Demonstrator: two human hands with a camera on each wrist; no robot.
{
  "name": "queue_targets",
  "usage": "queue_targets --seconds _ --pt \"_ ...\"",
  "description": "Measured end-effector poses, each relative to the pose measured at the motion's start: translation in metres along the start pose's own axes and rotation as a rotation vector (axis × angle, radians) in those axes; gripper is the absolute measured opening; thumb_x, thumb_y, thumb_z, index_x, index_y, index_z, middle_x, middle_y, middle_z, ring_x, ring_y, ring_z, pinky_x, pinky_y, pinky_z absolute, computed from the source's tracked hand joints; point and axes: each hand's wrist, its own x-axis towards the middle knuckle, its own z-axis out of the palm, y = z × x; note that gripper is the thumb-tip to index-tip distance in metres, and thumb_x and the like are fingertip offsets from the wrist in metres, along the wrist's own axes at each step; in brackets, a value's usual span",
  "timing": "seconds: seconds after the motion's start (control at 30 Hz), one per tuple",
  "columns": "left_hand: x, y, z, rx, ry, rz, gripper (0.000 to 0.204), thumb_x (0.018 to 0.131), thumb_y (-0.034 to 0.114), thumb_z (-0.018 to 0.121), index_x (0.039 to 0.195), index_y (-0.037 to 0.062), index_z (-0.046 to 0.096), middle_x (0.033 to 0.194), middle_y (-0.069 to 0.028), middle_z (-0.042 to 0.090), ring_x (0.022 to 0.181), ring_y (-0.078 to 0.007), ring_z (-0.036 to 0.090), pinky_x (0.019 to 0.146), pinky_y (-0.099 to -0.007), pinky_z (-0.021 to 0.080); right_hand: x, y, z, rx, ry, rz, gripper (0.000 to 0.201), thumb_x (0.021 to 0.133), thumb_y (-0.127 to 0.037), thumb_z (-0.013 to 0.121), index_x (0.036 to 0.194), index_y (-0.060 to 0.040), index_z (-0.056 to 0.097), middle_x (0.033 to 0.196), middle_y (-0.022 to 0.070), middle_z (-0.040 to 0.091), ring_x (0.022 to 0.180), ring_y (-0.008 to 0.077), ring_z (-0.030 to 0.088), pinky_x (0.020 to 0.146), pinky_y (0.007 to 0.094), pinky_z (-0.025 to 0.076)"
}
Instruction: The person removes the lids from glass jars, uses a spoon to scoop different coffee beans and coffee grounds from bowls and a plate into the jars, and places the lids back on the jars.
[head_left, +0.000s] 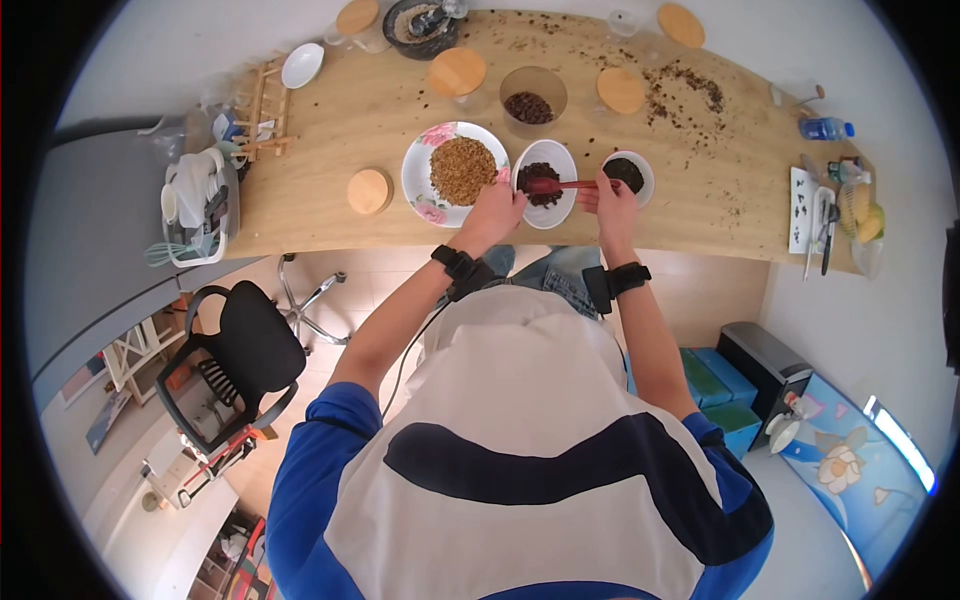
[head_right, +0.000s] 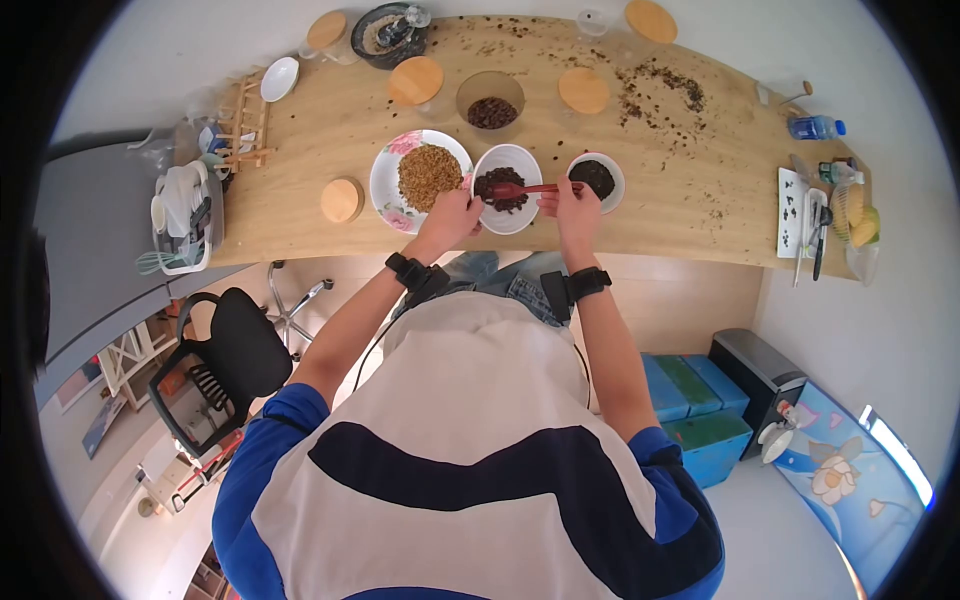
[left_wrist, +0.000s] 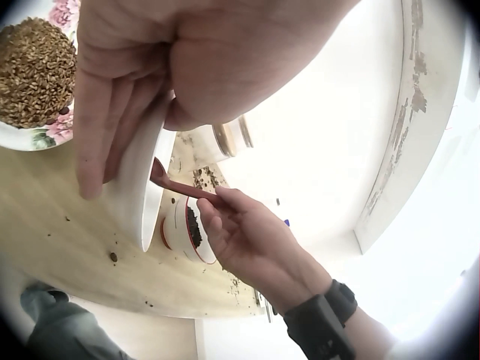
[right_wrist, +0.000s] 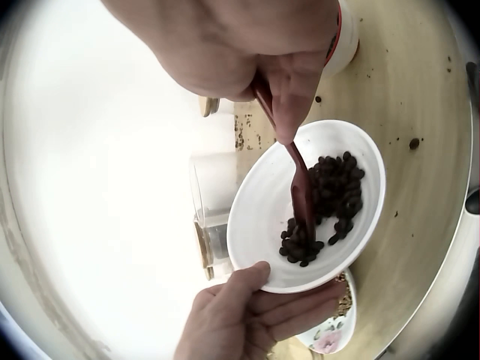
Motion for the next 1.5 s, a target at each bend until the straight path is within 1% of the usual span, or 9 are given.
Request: queue_targets --seconds 0.23,0.53,0.77,0.83,1.07,1.13,1.37,1.47,1.5 --pt "0.000 -0.002 -0.001 0.025 0.020 0.020 0.033 0.087 0.015 0.044 0.073 -0.0139 0.055 0.060 -0.0186 0.061 0.054 -0.0241 0.065 0.053 -0.0314 0.053 0.022 0.015 0.000 0.266 -0.092 0.159 0.022 0.089 -0.020 0.051 0.086 0.0007 0.048 0.071 0.0131 0.062 0.058 0.0170 0.061 0.053 0.0268 0.050" --pt "0.024 -0.041 0.015 -0.236 -0.082 0.014 0.036 0.086 0.016 0.041 0.069 -0.0127 0.054 0.057 -0.0216 0.060 0.055 -0.0299 0.064 0.057 -0.0357 0.053 0.032 0.023 -0.014 0.314 -0.082 0.134 0.021 0.087 -0.024 0.056 0.090 -0.0042 0.052 0.072 0.0099 0.063 0.058 0.0136 0.058 0.054 0.0242 0.047" --pt "0.029 -0.039 0.013 -0.109 -0.106 0.026 0.035 0.089 0.015 0.040 0.078 -0.0142 0.055 0.067 -0.0212 0.063 0.060 -0.0285 0.066 0.059 -0.0344 0.053 0.031 0.020 -0.029 0.333 -0.055 0.078 0.022 0.088 -0.025 0.056 0.088 -0.0040 0.054 0.071 0.0089 0.063 0.057 0.0129 0.058 0.052 0.0237 0.046" --pt "0.036 -0.051 0.019 -0.430 -0.176 -0.065 0.036 0.092 0.017 0.041 0.083 -0.0158 0.053 0.072 -0.0204 0.063 0.063 -0.0259 0.066 0.060 -0.0330 0.054 0.031 0.016 -0.033 0.338 -0.052 0.086 0.022 0.088 -0.025 0.056 0.085 -0.0041 0.050 0.069 0.0105 0.063 0.055 0.0135 0.058 0.049 0.0238 0.046" --pt "0.038 -0.056 0.021 -0.592 -0.179 0.003 0.035 0.093 0.020 0.043 0.087 -0.0121 0.055 0.071 -0.0157 0.064 0.061 -0.0222 0.066 0.061 -0.0315 0.055 0.015 -0.012 -0.033 0.343 -0.050 0.047 0.021 0.088 -0.025 0.056 0.082 -0.0043 0.054 0.066 0.0098 0.062 0.052 0.0130 0.057 0.047 0.0231 0.045" --pt "0.025 -0.033 0.009 -0.330 -0.112 -0.140 0.036 0.092 0.023 0.045 0.081 -0.0085 0.059 0.067 -0.0148 0.063 0.063 -0.0224 0.066 0.062 -0.0329 0.054 0.011 -0.019 -0.031 0.340 -0.041 0.029 0.021 0.088 -0.025 0.054 0.084 -0.0040 0.055 0.066 0.0093 0.062 0.052 0.0125 0.057 0.046 0.0227 0.044" --pt "0.030 -0.024 -0.001 0.117 0.205 -0.053 0.043 0.090 0.028 0.045 0.070 -0.0068 0.060 0.060 -0.0156 0.060 0.060 -0.0226 0.064 0.061 -0.0358 0.050 0.006 -0.037 -0.025 0.368 -0.072 0.001 0.021 0.089 -0.024 0.052 0.085 -0.0042 0.055 0.065 0.0091 0.062 0.052 0.0119 0.057 0.046 0.0224 0.044" --pt "0.039 -0.001 -0.002 -0.255 0.214 -0.059 0.041 0.093 0.030 0.041 0.080 -0.0044 0.059 0.074 -0.0105 0.064 0.067 -0.0184 0.063 0.061 -0.0301 0.051 0.003 -0.048 -0.018 0.380 -0.070 -0.007 0.019 0.089 -0.023 0.053 0.086 -0.0039 0.054 0.066 0.0095 0.062 0.053 0.0125 0.057 0.047 0.0226 0.045" --pt "0.042 0.009 0.002 -0.782 0.216 -0.073 0.039 0.094 0.029 0.038 0.087 -0.0042 0.058 0.082 -0.0121 0.063 0.079 -0.0206 0.061 0.071 -0.0315 0.049 0.004 -0.050 -0.016 0.410 -0.071 -0.019 0.019 0.089 -0.022 0.053 0.086 -0.0039 0.053 0.066 0.0100 0.062 0.053 0.0133 0.057 0.048 0.0230 0.045"
